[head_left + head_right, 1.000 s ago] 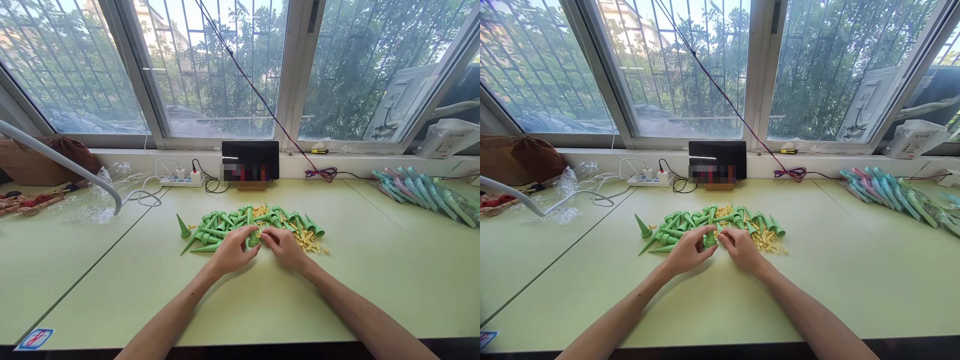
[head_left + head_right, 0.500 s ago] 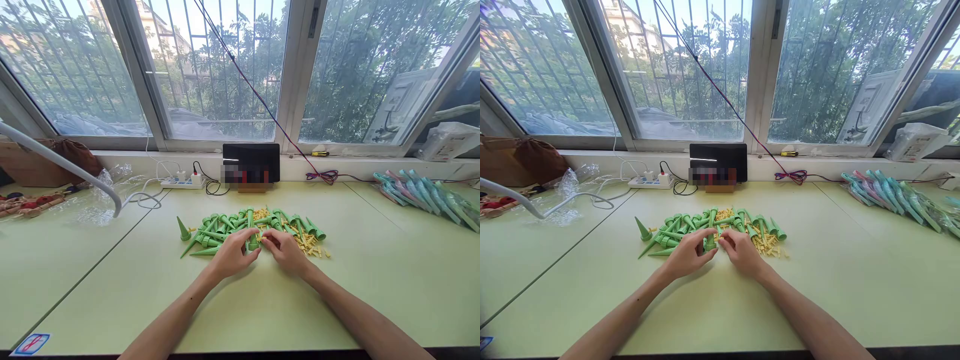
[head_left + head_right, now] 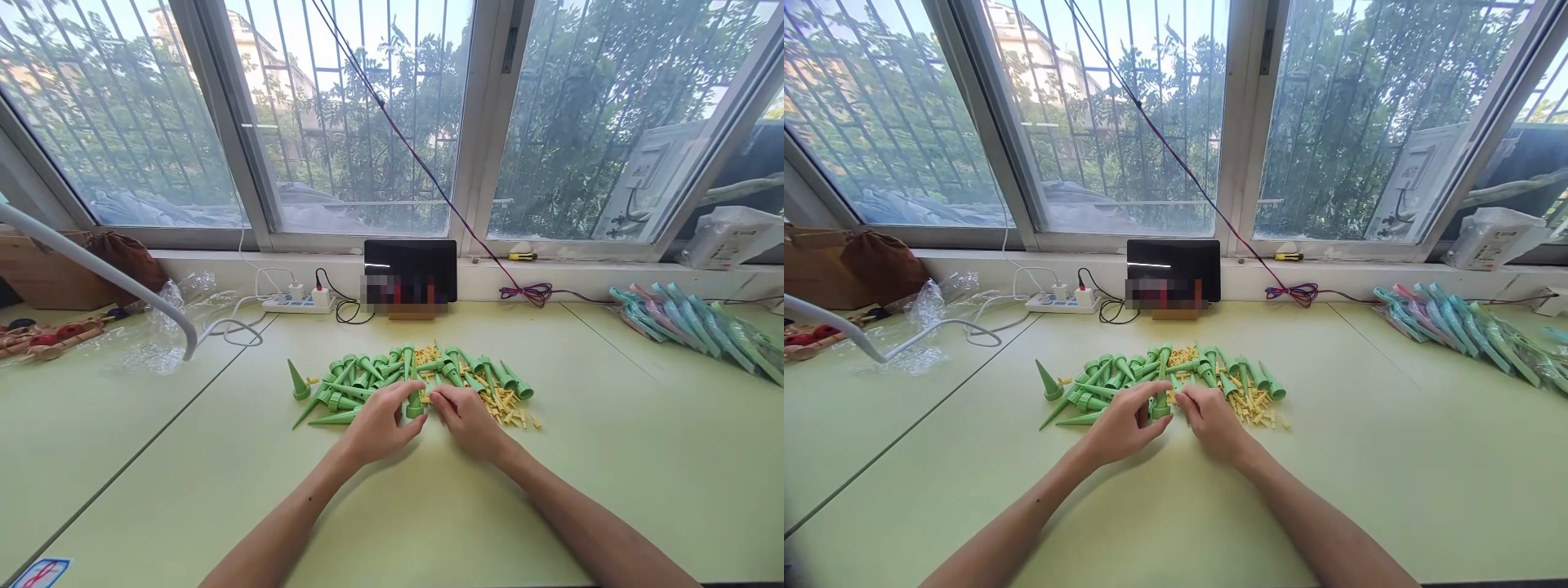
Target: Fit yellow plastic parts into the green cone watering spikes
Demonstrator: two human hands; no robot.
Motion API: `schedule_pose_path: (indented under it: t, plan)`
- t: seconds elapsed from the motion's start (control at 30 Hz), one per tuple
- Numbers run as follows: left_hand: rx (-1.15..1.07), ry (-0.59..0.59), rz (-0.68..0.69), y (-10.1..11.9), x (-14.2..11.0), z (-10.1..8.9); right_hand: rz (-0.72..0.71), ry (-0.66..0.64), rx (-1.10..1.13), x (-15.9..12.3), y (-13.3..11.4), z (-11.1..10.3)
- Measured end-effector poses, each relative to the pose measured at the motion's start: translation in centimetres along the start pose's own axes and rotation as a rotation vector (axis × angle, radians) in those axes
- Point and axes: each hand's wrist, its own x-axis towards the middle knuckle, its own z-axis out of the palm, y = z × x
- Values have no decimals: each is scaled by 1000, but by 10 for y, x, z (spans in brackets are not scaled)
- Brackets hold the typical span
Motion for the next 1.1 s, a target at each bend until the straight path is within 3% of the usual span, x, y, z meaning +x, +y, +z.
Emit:
schedule_pose_path:
  t: [0.7,0.97,1.1]
  plan:
    - [7,-9,-21,0,1,-1,93,-22,216,-1,-8,-4]
    - [-2,-9,-13,2,0,-1,80,-10,116,-1,-7,-3]
    - [-10,-17,-22,2,0,-1,97,-7,168,-1,-9,-4]
